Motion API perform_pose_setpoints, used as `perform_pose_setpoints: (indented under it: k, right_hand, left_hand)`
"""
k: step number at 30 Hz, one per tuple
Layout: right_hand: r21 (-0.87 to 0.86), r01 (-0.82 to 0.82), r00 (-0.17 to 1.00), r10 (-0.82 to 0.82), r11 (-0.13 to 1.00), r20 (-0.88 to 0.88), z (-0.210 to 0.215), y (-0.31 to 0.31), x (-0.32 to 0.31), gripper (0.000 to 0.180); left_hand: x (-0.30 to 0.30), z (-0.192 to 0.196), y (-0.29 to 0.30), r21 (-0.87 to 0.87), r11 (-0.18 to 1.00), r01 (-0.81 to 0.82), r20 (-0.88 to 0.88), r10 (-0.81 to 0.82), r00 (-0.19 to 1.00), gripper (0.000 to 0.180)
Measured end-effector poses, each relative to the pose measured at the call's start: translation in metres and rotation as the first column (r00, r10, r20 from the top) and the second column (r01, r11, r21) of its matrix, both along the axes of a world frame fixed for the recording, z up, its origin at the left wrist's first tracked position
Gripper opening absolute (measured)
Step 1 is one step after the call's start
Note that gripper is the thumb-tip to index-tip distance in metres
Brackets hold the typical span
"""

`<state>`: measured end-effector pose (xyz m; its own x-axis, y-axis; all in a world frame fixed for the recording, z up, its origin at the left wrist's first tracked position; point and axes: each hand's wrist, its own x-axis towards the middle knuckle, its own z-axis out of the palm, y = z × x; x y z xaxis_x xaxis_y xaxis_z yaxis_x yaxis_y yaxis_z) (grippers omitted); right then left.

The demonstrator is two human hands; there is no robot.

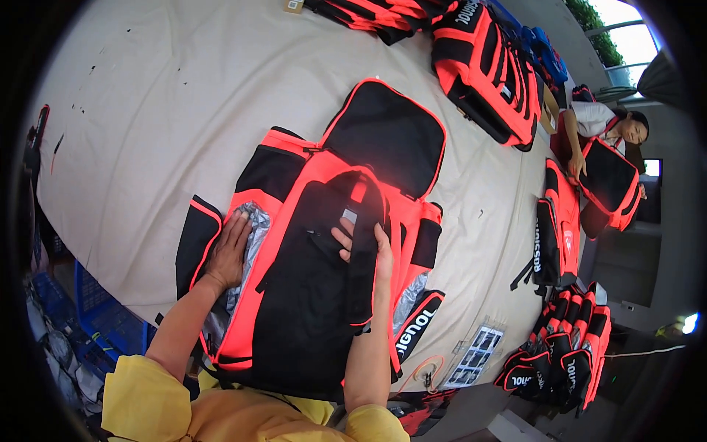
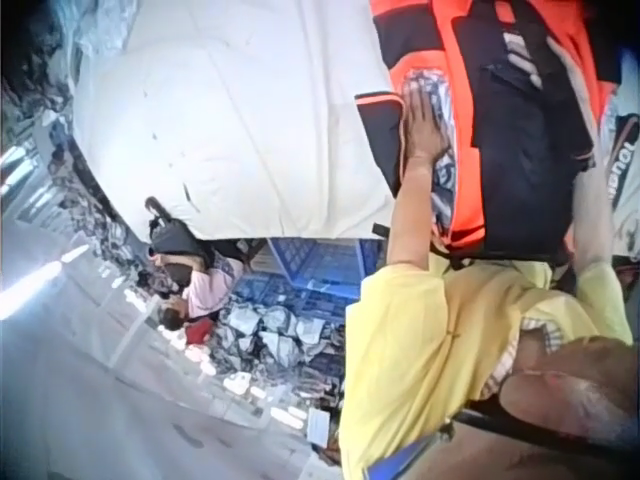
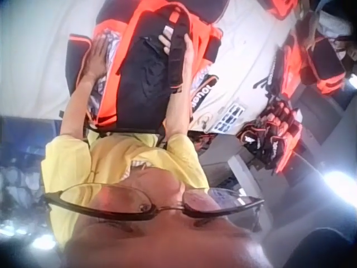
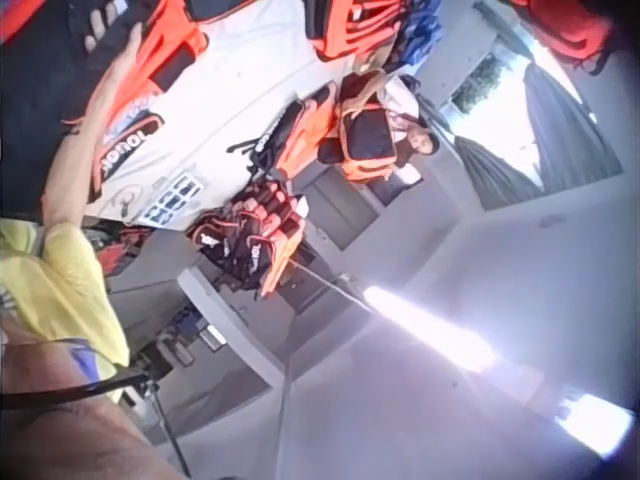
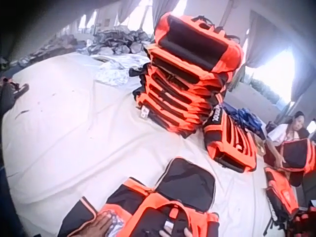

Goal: The person is inspecting and sorting red and black Rossignol backpacks on a large table in a manufacturing facility.

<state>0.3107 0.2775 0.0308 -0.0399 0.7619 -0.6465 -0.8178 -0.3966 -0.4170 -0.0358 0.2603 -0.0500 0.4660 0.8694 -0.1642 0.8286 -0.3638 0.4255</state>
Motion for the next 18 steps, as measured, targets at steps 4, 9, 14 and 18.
perform_pose_setpoints:
  k: [4,9,14,18]
  right_hand:
    - [-0.013,0.016,1.000,-0.017,1.000,-0.012,0.006,-0.015,-0.006,0.063]
    - [-0.031,-0.211,0.750,0.183,0.977,0.636,0.040,-0.055,-0.049,0.062]
    - [-0.413,-0.368,-0.383,0.269,0.833,0.884,0.037,-0.123,-0.131,0.078]
    - [-0.342,-0.302,-0.356,0.227,0.890,0.906,0.018,-0.141,-0.134,0.072]
  left_hand:
    - [0.000,0.001,0.005,-0.006,1.000,-0.017,-0.023,0.017,1.000,0.079]
    - [0.004,0.010,0.012,-0.024,0.999,-0.040,-0.040,0.039,0.998,0.082]
    - [0.001,0.000,0.004,0.091,0.995,0.033,-0.194,-0.014,0.981,0.076]
    - [0.002,-0.001,-0.001,0.088,0.996,0.033,-0.187,-0.016,0.982,0.073]
